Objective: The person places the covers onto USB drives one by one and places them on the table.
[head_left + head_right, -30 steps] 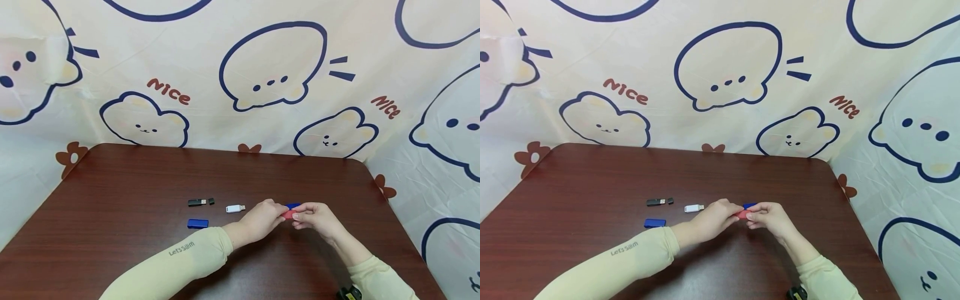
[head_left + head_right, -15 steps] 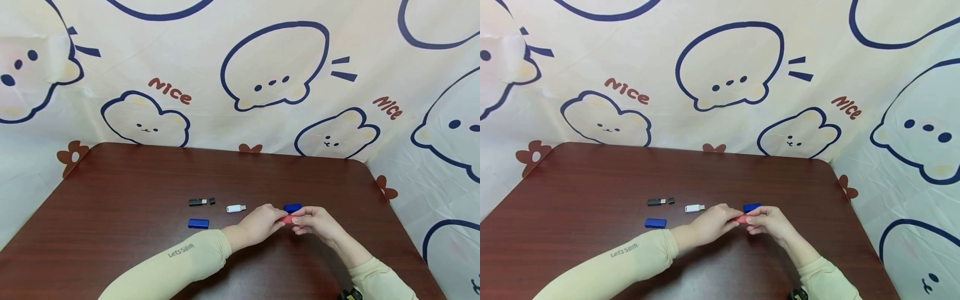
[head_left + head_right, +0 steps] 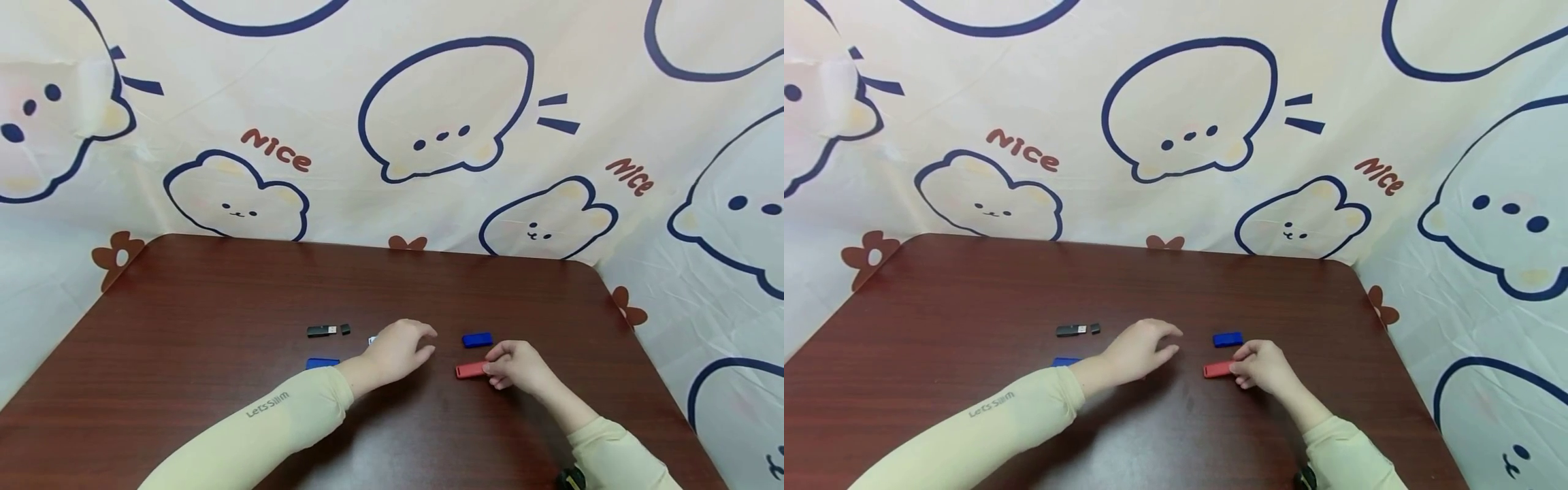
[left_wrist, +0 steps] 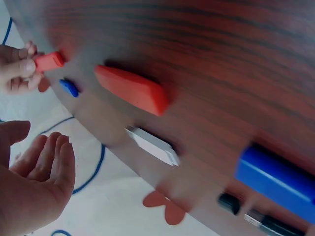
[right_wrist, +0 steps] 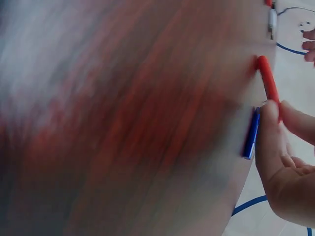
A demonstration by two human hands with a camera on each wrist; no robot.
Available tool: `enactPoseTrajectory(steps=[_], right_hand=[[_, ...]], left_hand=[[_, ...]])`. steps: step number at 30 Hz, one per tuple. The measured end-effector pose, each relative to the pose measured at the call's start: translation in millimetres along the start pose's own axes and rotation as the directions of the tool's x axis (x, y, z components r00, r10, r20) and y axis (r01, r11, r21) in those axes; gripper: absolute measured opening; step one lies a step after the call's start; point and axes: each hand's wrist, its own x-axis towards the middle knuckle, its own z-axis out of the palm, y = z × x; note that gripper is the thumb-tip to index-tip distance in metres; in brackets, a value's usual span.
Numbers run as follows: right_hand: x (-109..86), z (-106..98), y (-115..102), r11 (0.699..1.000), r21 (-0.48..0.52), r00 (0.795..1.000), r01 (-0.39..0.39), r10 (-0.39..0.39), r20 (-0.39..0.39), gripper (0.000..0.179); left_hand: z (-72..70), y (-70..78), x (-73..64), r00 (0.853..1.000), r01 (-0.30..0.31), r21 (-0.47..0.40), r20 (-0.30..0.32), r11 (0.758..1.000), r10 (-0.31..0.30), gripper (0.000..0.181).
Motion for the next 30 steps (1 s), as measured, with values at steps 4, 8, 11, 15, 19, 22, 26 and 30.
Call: enactPoseTrajectory(steps=[4,8,11,15,19,22,26,30], right_hand=[[1.0,4,-1,0.981,-0.192,0.995,-0.03,0.011,-0.096,0.014],[1.0,5,-2,0.954,-0.295,0.99,-0.061,0.02,-0.142,0.01],[1.4,5,-3,0.947,-0.316,0.988,-0.06,0.012,-0.153,0.01],[1.6,3,-7,0.942,-0.336,0.985,-0.022,-0.037,-0.167,0.013],[1.7,3,-17,0.901,-0.435,0.98,0.014,-0.099,-0.173,0.014],[2.7,8,-27,0.858,-0.513,0.977,0.025,-0.13,-0.17,0.013],[5.6,20,-41,0.823,-0.567,0.976,0.043,-0.156,-0.153,0.011],[10.9,35,-53,0.789,-0.609,0.972,0.081,-0.199,-0.128,0.01]], left_hand=[[-3.0,-9.5,-3.7,0.999,0.041,-0.016,-0.015,0.999,-0.041,0.021],[-11.0,-17.9,-7.8,0.996,0.085,-0.018,-0.027,0.996,-0.085,0.02],[-20.1,-28.4,-11.8,0.99,0.129,-0.002,-0.057,0.992,-0.129,0.02],[-31.4,-50.9,-20.8,0.978,0.191,0.041,-0.094,0.981,-0.186,0.021],[-37.8,-80.9,-33.2,0.971,0.228,0.101,-0.097,0.968,-0.219,0.021],[-42.4,-101.4,-43.0,0.97,0.237,0.131,-0.09,0.963,-0.226,0.022],[-48.5,-119.8,-54.7,0.97,0.241,0.177,-0.069,0.954,-0.232,0.024],[-51.0,-128.7,-62.3,0.969,0.246,0.232,-0.04,0.941,-0.243,0.027]])
